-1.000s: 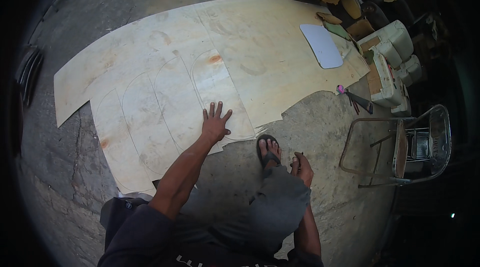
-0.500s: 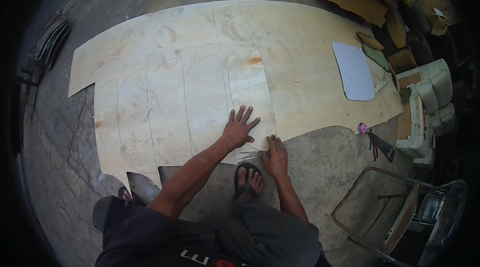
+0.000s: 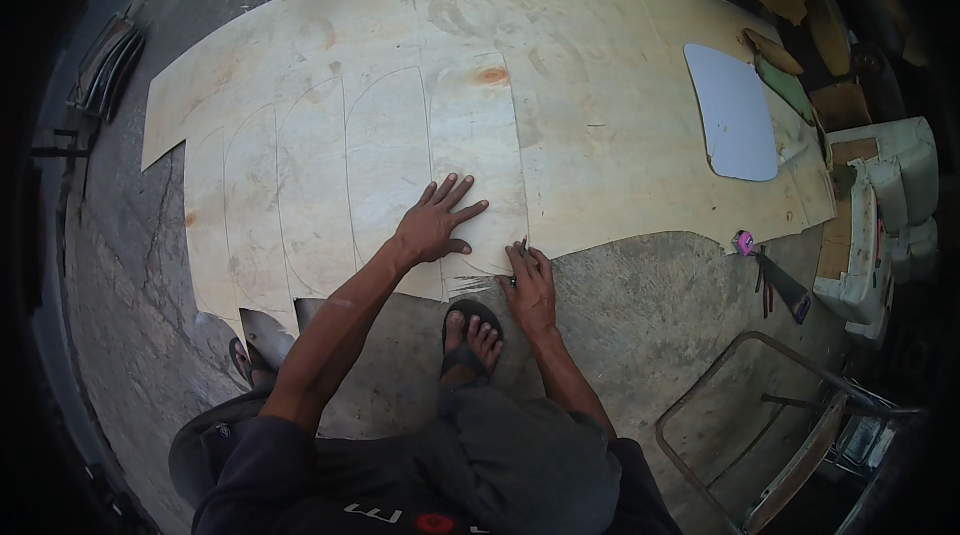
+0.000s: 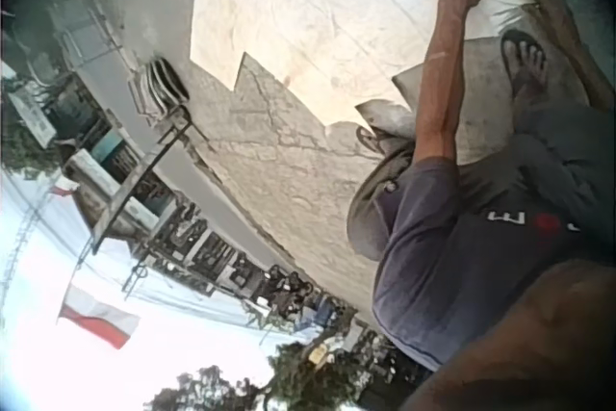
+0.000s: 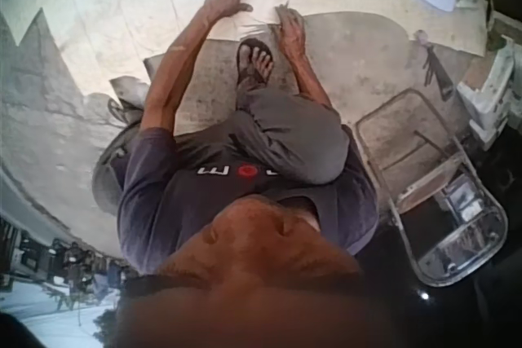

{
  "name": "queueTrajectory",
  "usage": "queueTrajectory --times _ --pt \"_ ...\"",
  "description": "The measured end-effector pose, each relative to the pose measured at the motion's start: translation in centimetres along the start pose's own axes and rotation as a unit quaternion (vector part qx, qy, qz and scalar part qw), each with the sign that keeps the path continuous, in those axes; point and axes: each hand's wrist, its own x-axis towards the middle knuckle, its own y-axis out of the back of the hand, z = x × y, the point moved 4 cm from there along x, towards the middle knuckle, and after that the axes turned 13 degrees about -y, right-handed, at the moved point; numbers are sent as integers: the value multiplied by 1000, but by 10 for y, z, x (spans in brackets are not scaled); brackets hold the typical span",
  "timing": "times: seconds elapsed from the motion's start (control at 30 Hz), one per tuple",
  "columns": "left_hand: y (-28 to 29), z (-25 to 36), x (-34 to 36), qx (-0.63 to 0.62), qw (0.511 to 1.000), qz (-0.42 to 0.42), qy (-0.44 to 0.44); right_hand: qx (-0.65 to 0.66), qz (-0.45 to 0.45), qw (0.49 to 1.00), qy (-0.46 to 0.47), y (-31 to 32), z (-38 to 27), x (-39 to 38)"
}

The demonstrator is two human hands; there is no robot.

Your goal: The person traces a pattern onto a large piece of plywood using a template and a pencil, then begins cutting the wood with a hand saw while sitting on the ground.

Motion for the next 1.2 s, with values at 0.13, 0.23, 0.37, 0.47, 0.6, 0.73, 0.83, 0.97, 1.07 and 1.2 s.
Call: queueTrajectory --times 0.13,0.23,0.37,0.47,0.6,0.73,0.83,0.97,1.07,1.2 --pt "3 -5 -2 -11 1000 7 -9 0 -11 1000 0 -1 3 4" --pt "3 -5 0 -11 1000 19 -13 -2 -1 1000 32 6 6 4" --pt "1 -8 -5 -15 1000 16 7 66 -17 998 -2 21 25 3" --pt "2 -5 -4 -26 1000 14 6 67 -16 998 -4 26 35 1" --pt "3 -3 -3 -26 1000 14 5 65 -14 998 5 22 35 3" --pt "3 -6 -5 -22 1000 14 8 63 -2 998 0 20 24 4" --pt "1 -5 -6 -26 999 21 2 59 11 998 -3 17 25 2" --pt "0 -5 -5 -23 999 24 -9 48 22 999 3 16 26 3" --pt "-2 -7 -8 -20 999 25 -7 45 22 999 12 15 25 3" --pt "-6 -9 -11 -24 999 27 -9 41 17 999 27 13 26 2"
